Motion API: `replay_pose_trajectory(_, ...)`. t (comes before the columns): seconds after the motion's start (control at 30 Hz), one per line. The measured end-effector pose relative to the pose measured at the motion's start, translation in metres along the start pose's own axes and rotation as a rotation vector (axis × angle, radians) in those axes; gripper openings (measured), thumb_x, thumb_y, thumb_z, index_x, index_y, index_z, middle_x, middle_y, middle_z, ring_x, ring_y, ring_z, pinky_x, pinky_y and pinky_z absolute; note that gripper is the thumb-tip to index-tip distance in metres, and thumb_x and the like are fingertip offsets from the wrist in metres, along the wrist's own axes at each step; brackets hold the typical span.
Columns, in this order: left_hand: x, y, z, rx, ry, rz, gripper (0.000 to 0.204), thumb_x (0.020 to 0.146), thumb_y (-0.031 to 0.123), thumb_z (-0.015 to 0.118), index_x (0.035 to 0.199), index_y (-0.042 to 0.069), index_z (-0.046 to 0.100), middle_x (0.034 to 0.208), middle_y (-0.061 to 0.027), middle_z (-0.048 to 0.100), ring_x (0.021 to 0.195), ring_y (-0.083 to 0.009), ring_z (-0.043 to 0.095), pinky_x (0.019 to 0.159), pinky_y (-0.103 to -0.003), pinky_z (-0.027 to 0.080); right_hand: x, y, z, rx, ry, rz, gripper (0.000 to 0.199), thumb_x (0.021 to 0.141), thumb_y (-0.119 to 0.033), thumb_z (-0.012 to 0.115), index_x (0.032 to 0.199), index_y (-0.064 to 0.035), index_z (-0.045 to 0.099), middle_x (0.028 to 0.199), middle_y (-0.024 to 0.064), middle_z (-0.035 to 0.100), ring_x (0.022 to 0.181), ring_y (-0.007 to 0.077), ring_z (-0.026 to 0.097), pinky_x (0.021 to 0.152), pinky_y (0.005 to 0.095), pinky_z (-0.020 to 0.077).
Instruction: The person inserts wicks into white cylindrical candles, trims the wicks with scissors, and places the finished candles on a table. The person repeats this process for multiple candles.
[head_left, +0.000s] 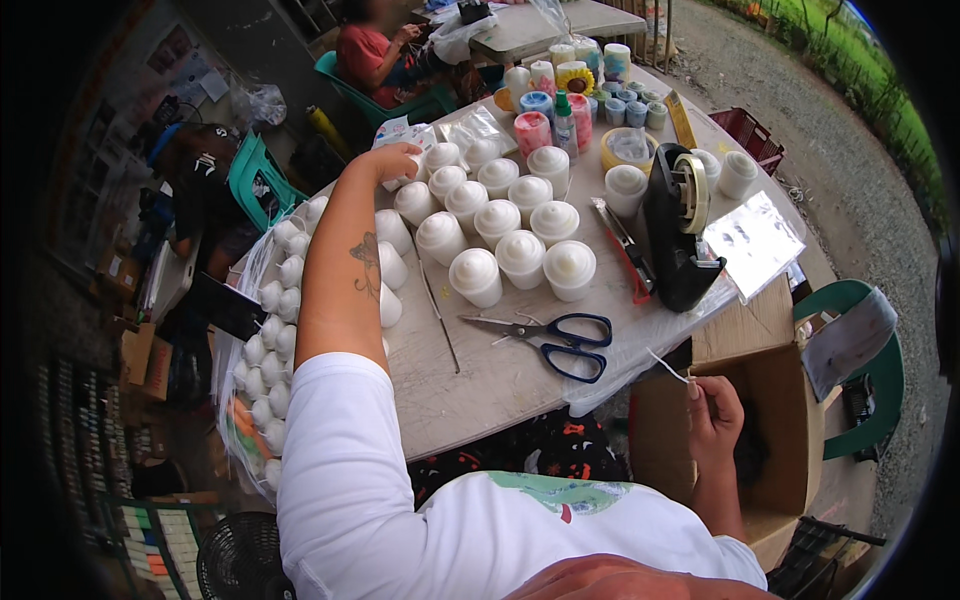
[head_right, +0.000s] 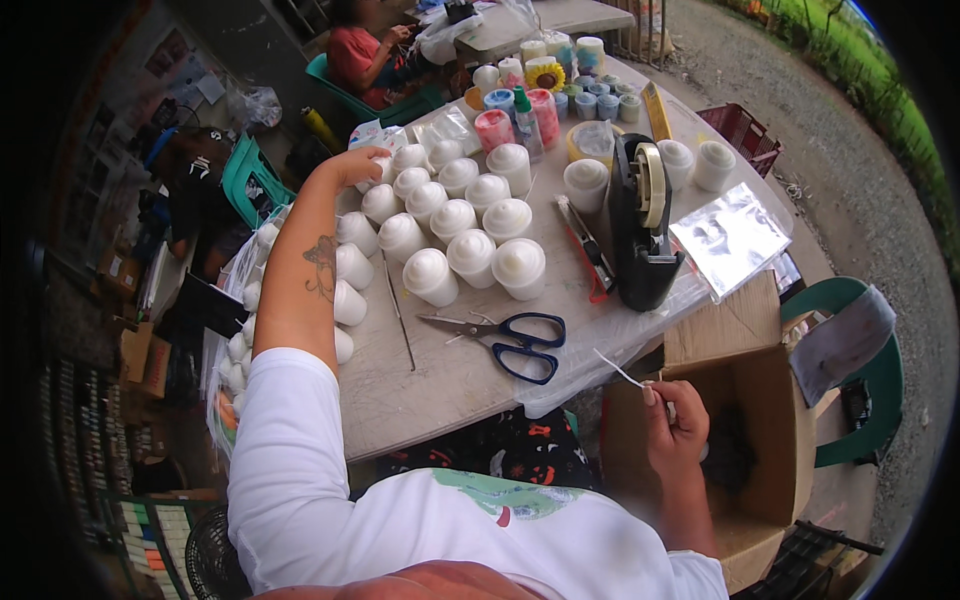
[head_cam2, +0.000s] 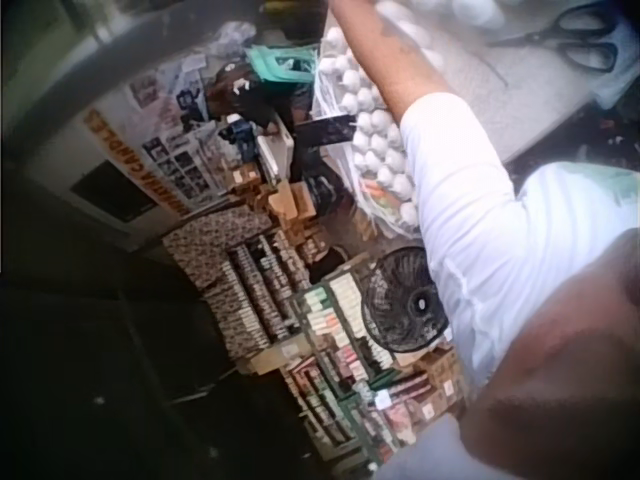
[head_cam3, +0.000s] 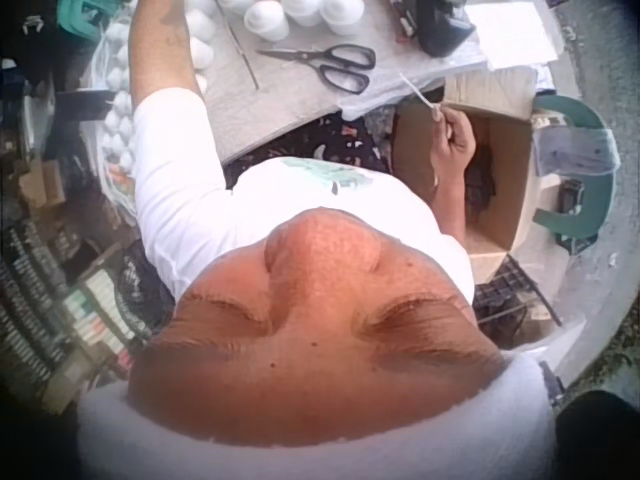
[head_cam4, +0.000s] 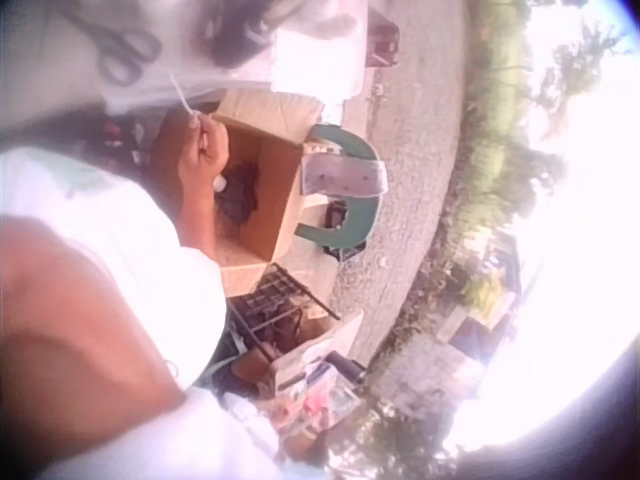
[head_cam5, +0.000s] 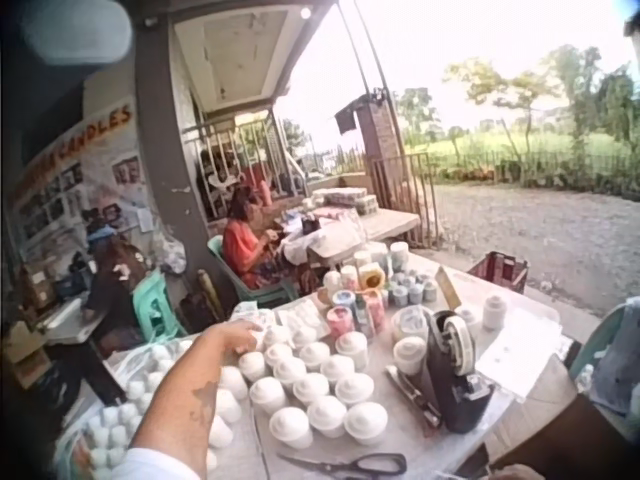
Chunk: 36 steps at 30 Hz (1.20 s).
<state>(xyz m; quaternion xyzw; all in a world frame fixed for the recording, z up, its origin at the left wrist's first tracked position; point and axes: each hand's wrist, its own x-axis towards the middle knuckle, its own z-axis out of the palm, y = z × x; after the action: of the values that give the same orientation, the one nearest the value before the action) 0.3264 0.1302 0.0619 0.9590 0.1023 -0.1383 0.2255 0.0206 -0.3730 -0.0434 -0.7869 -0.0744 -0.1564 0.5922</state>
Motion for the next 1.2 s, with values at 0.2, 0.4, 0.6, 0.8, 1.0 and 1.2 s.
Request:
replay_pose_trajectory(0.2, 0.004, -0.026, 0.021, 0.096, 0.2, 0.063, 0.077, 0.061, 0.024, 0.08, 0.132, 0.013, 0.052, 0.131, -0.0189, 0.053, 0.115, -0.0282, 0.056, 0.093, -0.036, 0.047, 0.006, -0.006, 0.009, -0.012, -0.057, -0.044, 0.003, 0.085, -0.001, 0.064, 0.087, 0.001, 0.062, 0.073, 0.0064, 0.057, 0.066, 0.0137, 0.051, 0.062, 0.0242, 0.0402)
replay_pose_trajectory(0.4, -0.038, 0.001, -0.009, 0.035, 0.673, 0.276, 0.07, 0.06, 0.018, 0.084, 0.123, 0.004, 0.055, 0.117, -0.0179, 0.062, 0.104, -0.031, 0.062, 0.093, -0.037, 0.048, 0.0, -0.007, 0.003, 0.033, -0.013, -0.03, 0.004, 0.084, 0.0, 0.065, 0.088, 0.0009, 0.063, 0.075, 0.0068, 0.059, 0.068, 0.0139, 0.053, 0.063, 0.0242, 0.0409)
replay_pose_trajectory(0.6, -0.197, 0.074, 0.034, -1.22, 0.172, 0.479, 0.051, 0.09, 0.04, 0.06, 0.122, 0.002, 0.05, 0.108, -0.0091, 0.062, 0.099, -0.0182, 0.061, 0.075, -0.032, 0.055, -0.003, -0.026, 0.008, 0.059, -0.087, -0.151, 0.004, 0.084, 0.002, 0.064, 0.088, 0.0008, 0.064, 0.077, 0.0069, 0.059, 0.067, 0.0144, 0.053, 0.062, 0.0255, 0.0411)
replay_pose_trajectory(0.8, -0.293, 0.085, 0.191, -1.688, -0.318, 0.298, 0.059, 0.089, 0.059, 0.05, 0.123, 0.011, 0.045, 0.104, -0.0084, 0.064, 0.082, -0.02, 0.069, 0.059, -0.034, 0.061, -0.015, -0.053, 0.002, 0.105, -0.185, -0.396, 0.008, 0.079, 0.003, 0.067, 0.086, 0.001, 0.063, 0.073, 0.0069, 0.058, 0.066, 0.0191, 0.052, 0.062, 0.0294, 0.0409)
replay_pose_trajectory(1.0, -0.308, 0.091, 0.246, -1.805, -0.514, 0.178, 0.063, 0.09, 0.062, 0.044, 0.105, 0.003, 0.059, 0.097, -0.0163, 0.067, 0.069, -0.0211, 0.069, 0.052, -0.027, 0.059, -0.026, -0.061, -0.011, 0.14, -0.22, -0.529, 0.01, 0.077, 0.003, 0.069, 0.085, 0.0001, 0.064, 0.073, 0.0064, 0.057, 0.066, 0.0206, 0.052, 0.067, 0.0332, 0.0414)
replay_pose_trajectory(1.2, -0.31, 0.098, 0.247, -1.725, -0.505, 0.157, 0.063, 0.09, 0.062, 0.044, 0.103, 0.002, 0.058, 0.097, -0.0163, 0.066, 0.072, -0.0207, 0.069, 0.051, -0.027, 0.059, -0.027, -0.06, -0.009, 0.122, -0.217, -0.541, 0.011, 0.075, 0.0, 0.071, 0.085, -0.0023, 0.065, 0.073, 0.0058, 0.056, 0.065, 0.0213, 0.051, 0.068, 0.0329, 0.0411)
